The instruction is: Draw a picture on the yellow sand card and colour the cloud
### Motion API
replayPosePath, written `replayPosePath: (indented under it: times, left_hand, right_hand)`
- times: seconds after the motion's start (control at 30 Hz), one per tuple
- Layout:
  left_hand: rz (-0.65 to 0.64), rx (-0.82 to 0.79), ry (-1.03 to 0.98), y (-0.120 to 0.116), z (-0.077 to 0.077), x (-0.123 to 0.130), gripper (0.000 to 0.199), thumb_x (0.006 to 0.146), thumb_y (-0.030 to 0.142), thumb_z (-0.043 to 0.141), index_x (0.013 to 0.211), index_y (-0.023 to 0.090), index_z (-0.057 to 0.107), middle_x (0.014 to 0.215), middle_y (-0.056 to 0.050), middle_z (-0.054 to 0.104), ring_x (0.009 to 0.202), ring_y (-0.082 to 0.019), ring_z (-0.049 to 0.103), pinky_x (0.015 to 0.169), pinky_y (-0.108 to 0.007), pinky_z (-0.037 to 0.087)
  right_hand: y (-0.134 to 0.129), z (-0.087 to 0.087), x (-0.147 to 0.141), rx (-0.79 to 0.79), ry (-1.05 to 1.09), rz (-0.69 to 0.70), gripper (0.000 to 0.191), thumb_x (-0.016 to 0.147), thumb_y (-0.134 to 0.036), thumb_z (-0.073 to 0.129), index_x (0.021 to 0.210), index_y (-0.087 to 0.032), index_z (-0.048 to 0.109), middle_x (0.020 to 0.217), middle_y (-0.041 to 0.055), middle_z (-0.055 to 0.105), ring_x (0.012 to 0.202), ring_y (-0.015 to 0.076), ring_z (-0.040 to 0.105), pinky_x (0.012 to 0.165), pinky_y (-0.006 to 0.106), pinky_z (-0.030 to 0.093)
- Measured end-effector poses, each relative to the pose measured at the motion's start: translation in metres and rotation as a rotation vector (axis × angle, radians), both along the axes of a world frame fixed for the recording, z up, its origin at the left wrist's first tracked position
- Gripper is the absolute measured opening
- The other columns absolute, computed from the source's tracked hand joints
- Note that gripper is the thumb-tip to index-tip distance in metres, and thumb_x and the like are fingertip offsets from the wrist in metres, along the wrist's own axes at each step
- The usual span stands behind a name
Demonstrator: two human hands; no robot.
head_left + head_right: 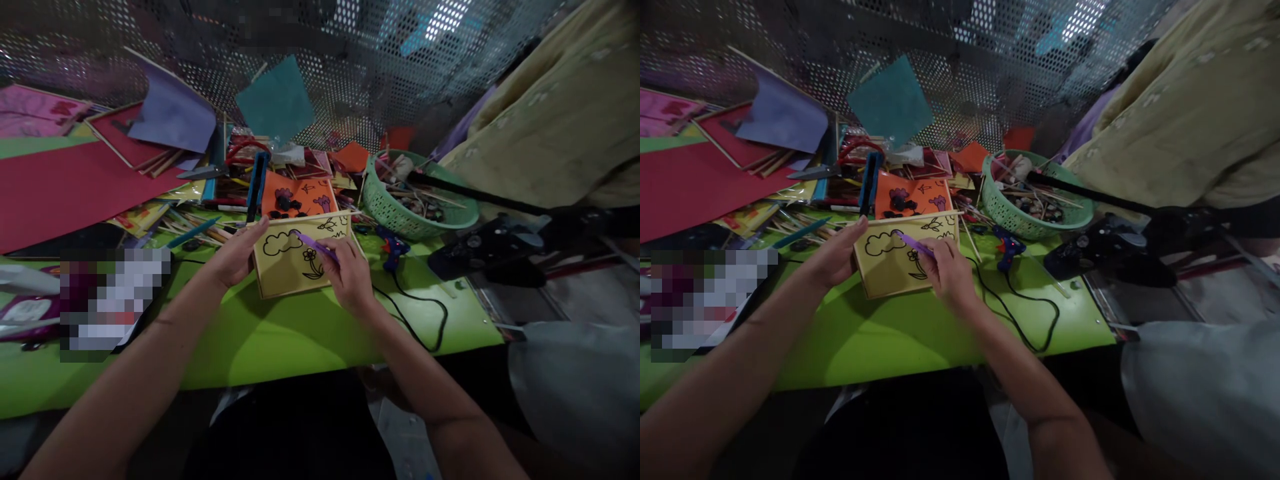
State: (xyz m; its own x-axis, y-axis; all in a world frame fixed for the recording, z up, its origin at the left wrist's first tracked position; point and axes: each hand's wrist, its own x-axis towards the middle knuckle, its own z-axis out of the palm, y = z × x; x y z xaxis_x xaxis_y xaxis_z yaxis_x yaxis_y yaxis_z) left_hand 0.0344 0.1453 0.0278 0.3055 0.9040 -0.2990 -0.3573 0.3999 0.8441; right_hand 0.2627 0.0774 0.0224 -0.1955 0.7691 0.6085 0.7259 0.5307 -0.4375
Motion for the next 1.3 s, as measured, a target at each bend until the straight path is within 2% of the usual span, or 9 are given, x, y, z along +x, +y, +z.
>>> replayPosePath:
  times: [0.37, 0.53, 0.7, 0.9, 1.17, 1.3]
  left_hand:
    - [-0.039, 0.019, -0.027, -0.0004, 0.0004, -0.0008, 0.04, 0.093, 0.05, 0.071, 0.105, 0.013, 0.077, 0.107, -0.018, 0.083, 0.109, -0.034, 0.078, 0.097, -0.044, 0.064]
    - [-0.04, 0.023, -0.033, -0.0005, -0.0004, -0.0008, 0.039, 0.096, 0.048, 0.067, 0.105, 0.012, 0.077, 0.104, -0.015, 0.083, 0.11, -0.034, 0.077, 0.097, -0.042, 0.064]
    - [-0.051, 0.041, -0.039, -0.0002, -0.0026, -0.0012, 0.04, 0.093, 0.05, 0.071, 0.11, 0.014, 0.077, 0.106, -0.017, 0.083, 0.109, -0.033, 0.078, 0.095, -0.043, 0.065]
    - [-0.042, 0.008, -0.02, -0.0021, 0.001, 0.0005, 0.04, 0.097, 0.049, 0.066, 0.112, 0.014, 0.077, 0.106, -0.014, 0.083, 0.111, -0.034, 0.077, 0.099, -0.044, 0.063]
    - [-0.06, 0.049, -0.043, 0.0002, -0.0013, -0.002, 0.045, 0.094, 0.05, 0.07, 0.12, 0.014, 0.075, 0.107, -0.016, 0.083, 0.108, -0.033, 0.078, 0.097, -0.045, 0.064]
    - [-0.068, 0.04, -0.041, 0.0006, -0.0007, -0.0027, 0.043, 0.094, 0.049, 0.071, 0.117, 0.013, 0.076, 0.108, -0.016, 0.083, 0.108, -0.032, 0.078, 0.098, -0.044, 0.064]
  right_hand:
    - [-0.0008, -0.0001, 0.0003, -0.021, -0.018, -0.016, 0.02, 0.107, -0.031, 0.05, 0.121, -0.024, 0.063, 0.107, 0.0083, 0.07, 0.093, 0.0231, 0.067, 0.079, 0.036, 0.054]
    - [-0.0009, 0.0004, -0.0005, -0.023, 0.0, -0.011, 0.019, 0.107, -0.031, 0.051, 0.12, -0.025, 0.062, 0.104, 0.008, 0.071, 0.091, 0.0228, 0.067, 0.077, 0.035, 0.054]
    - [-0.0012, 0.0012, -0.0005, -0.04, -0.003, -0.017, 0.019, 0.107, -0.031, 0.049, 0.121, -0.025, 0.061, 0.108, 0.0088, 0.071, 0.092, 0.0231, 0.067, 0.078, 0.036, 0.055]
    - [-0.0011, -0.0005, 0.0018, -0.041, -0.019, -0.031, 0.02, 0.108, -0.033, 0.049, 0.119, -0.023, 0.063, 0.106, 0.0086, 0.07, 0.091, 0.0229, 0.066, 0.077, 0.035, 0.053]
    - [-0.0011, -0.001, 0.0025, -0.028, -0.005, -0.022, 0.02, 0.107, -0.033, 0.049, 0.118, -0.024, 0.063, 0.105, 0.0076, 0.07, 0.09, 0.0214, 0.066, 0.076, 0.034, 0.053]
    - [-0.0012, -0.0005, 0.0033, -0.042, -0.018, -0.017, 0.019, 0.107, -0.031, 0.05, 0.119, -0.024, 0.062, 0.104, 0.0077, 0.07, 0.09, 0.0222, 0.067, 0.075, 0.034, 0.053]
